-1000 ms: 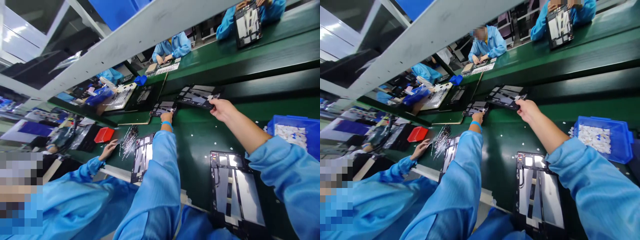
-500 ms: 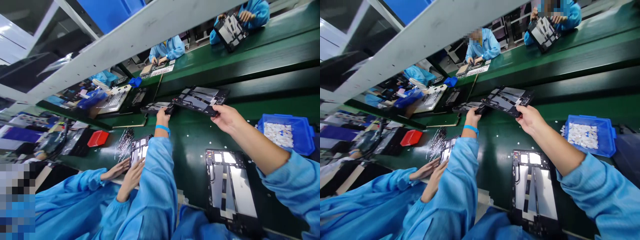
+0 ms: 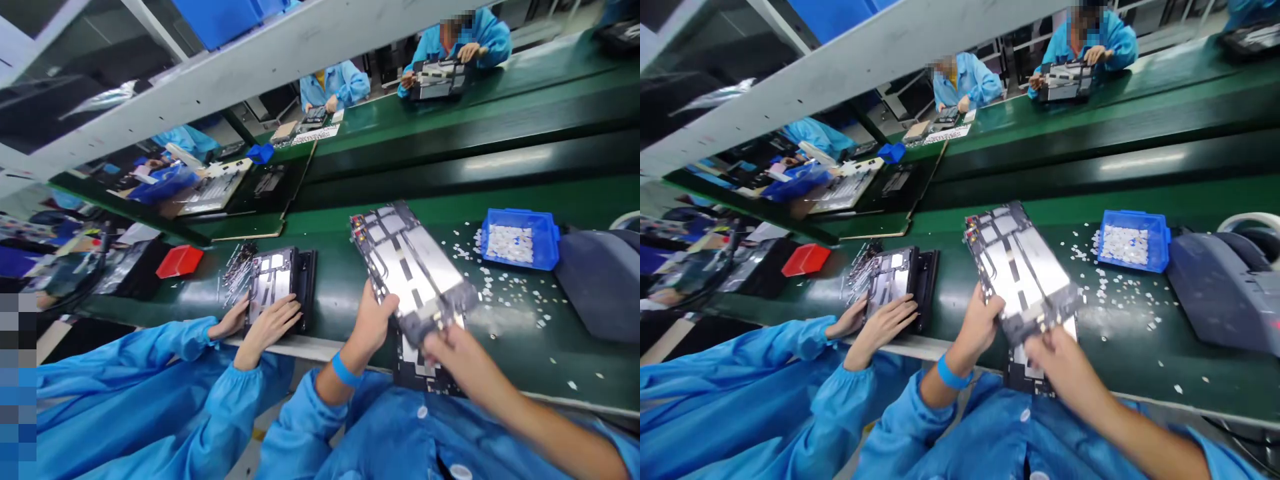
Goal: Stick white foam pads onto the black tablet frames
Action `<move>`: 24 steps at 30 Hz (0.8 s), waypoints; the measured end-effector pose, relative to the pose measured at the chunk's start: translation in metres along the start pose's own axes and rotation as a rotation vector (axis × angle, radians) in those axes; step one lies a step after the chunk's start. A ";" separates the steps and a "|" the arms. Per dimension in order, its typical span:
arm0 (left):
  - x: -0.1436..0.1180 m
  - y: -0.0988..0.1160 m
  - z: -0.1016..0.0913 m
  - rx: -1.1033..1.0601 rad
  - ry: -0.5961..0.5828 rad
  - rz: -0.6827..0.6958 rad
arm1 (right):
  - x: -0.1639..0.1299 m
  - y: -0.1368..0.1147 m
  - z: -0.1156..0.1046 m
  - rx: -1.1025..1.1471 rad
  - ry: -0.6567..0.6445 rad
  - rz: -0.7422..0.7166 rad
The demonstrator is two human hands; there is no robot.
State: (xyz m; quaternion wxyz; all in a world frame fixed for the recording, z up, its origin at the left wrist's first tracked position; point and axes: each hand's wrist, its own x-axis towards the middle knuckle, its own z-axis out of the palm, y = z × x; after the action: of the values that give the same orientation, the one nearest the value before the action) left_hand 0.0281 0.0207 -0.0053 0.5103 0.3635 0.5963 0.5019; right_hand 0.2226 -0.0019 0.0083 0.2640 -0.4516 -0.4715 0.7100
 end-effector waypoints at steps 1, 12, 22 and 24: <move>-0.017 -0.006 -0.006 -0.061 -0.051 -0.027 | -0.027 0.009 -0.007 -0.136 -0.169 0.003; -0.055 -0.018 -0.035 0.538 -0.329 0.059 | -0.061 0.073 -0.082 -0.472 0.334 -0.113; -0.065 -0.010 -0.029 0.789 -0.293 0.223 | -0.066 0.104 -0.048 -0.444 0.314 -0.151; -0.039 -0.006 -0.029 0.875 -0.136 0.323 | -0.061 0.091 -0.059 -0.478 0.383 -0.201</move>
State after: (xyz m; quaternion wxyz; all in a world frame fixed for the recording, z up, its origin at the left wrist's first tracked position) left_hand 0.0088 -0.0245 -0.0027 0.2624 0.6647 0.6527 0.2516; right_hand 0.3075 -0.0631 -0.0592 0.3030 -0.5774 -0.6090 0.4516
